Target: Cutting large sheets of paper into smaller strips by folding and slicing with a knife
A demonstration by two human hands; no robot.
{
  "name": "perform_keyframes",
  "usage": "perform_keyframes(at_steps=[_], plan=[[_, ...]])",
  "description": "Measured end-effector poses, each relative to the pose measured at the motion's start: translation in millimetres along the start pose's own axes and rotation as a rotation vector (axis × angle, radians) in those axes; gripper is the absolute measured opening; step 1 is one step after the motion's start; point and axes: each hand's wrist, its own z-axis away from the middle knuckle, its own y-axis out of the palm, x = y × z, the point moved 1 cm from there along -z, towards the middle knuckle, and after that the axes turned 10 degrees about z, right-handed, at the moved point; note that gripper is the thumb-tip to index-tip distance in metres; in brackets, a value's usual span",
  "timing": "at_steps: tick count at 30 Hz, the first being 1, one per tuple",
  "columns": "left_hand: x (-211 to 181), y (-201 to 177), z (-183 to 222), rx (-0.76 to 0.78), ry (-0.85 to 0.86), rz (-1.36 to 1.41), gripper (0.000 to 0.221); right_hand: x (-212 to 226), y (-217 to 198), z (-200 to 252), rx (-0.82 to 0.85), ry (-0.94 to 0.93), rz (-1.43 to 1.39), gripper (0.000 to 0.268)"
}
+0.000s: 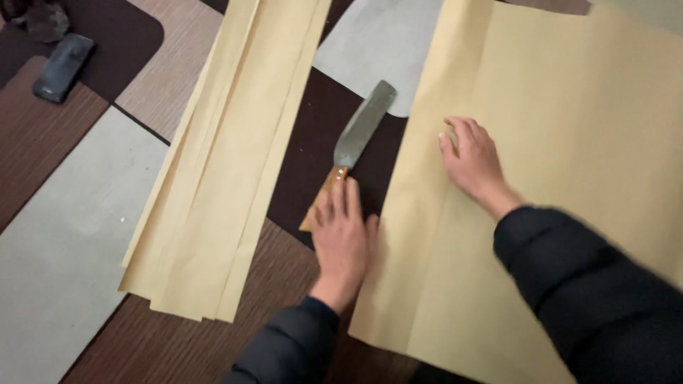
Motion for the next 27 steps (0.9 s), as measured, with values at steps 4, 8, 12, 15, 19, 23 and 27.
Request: perform_keyframes(at_steps=[4, 8, 12, 15, 19, 23, 27], plan=[[-42, -19, 82, 0.17, 0.152, 0.179, 0.094, 38, -24, 85, -0.247, 0.027, -0.005, 0.028], [-47, -21, 145, 0.26, 0.238, 0.313, 0.111, 49, -10, 150, -0.24, 0.141, -0.061, 0.036], [-33, -12, 168, 0.338, 0.243, 0.246, 0.114, 46, -1, 172, -0.072, 0.115, -0.045, 0.044], [-34, -17, 165, 0.29, 0.246, 0.25, 0.108, 57, -14, 170, 0.011, 0.15, -0.029, 0.048], [-33, -12, 164, 0.244, 0.263, 0.246, 0.1, 55, -8, 171, 0.053, 0.169, -0.02, 0.052], [-24, -24, 149, 0.325, 0.16, 0.292, 0.101, 52, -5, 171, 0.119, 0.209, -0.049, 0.055], [-14, -38, 144, 0.424, 0.061, 0.415, 0.098, 51, -7, 172, 0.166, 0.232, -0.074, 0.055]])
